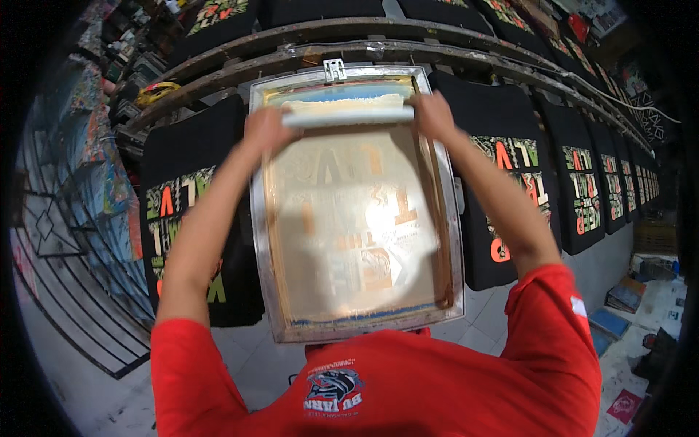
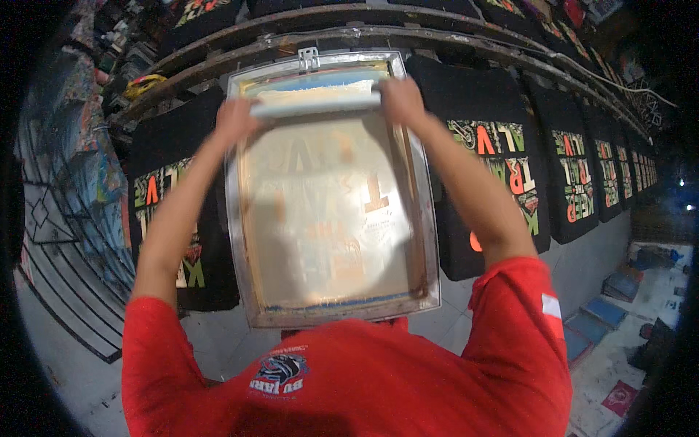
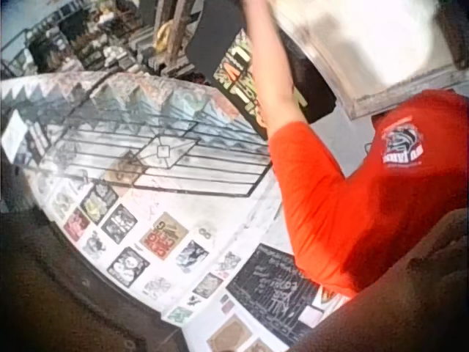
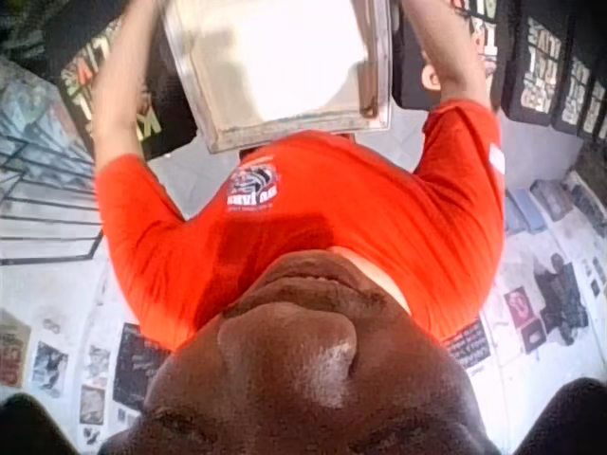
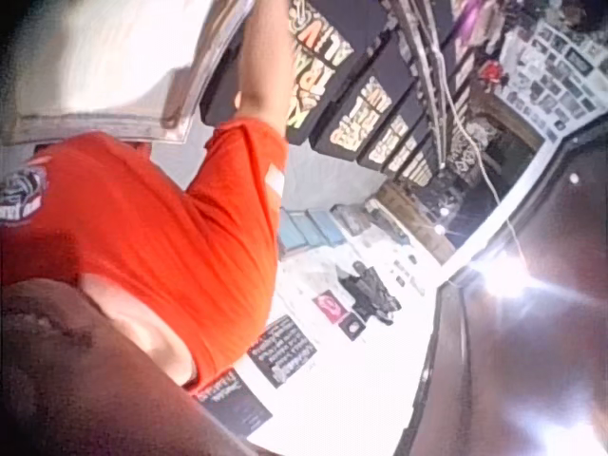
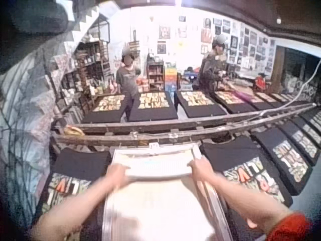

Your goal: The person performs screen printing by sliding a squeegee across a mesh frame over t-shirts on a rack, then moves to a table to scrape ink from the squeegee back into a container using a spatula and stirs ink within the mesh frame.

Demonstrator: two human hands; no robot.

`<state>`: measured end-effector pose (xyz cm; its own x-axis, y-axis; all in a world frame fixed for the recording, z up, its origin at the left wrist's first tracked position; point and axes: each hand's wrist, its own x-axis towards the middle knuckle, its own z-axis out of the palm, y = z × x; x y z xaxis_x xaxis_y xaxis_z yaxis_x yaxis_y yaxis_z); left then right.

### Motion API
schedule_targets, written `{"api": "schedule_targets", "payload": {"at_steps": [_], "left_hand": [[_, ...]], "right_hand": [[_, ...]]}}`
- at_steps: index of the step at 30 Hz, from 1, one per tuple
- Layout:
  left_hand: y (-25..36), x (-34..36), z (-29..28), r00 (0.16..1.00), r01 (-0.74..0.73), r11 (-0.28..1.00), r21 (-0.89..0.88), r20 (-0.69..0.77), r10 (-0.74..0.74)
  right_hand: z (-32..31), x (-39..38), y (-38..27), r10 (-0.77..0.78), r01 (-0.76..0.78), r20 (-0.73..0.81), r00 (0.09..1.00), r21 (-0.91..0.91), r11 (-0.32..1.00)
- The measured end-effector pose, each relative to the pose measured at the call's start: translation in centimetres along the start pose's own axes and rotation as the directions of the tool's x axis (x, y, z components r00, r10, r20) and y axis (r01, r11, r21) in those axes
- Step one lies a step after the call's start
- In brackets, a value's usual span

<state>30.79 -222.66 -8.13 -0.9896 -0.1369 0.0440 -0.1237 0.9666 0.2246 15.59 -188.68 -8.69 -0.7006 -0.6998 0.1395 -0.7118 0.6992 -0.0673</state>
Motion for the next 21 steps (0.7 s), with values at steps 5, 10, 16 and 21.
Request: {"api": "schedule_targets", "payload": {"at_steps": [5,10,16,21], "left_hand": [[-3.0,4.9,-5.8,0.952,-0.127,0.966,-0.227,0.244,0.182],[3.9,-15.3,-7.6,0.993,-0.054,0.987,-0.148,0.094,0.068],[9.1,-39.6,0.5,0.945,-0.281,0.921,-0.269,-0.244,0.218],[10.0,-44.5,3.9,0.937,-0.290,0.928,-0.236,-0.267,0.225]], "right_hand": [[-5.3,4.8,0.9,-0.062,0.029,0.205,0.977,0.158,0.987],[-9.9,-14.8,-6.4,-0.152,0.151,-0.003,0.988,0.112,0.982],[-6.6,-38.0,-16.1,-0.162,0.171,-0.069,0.984,0.150,0.974],[-3.8,-43.2,-17.6,-0.171,0.180,-0.080,0.982,0.131,0.975]]}}
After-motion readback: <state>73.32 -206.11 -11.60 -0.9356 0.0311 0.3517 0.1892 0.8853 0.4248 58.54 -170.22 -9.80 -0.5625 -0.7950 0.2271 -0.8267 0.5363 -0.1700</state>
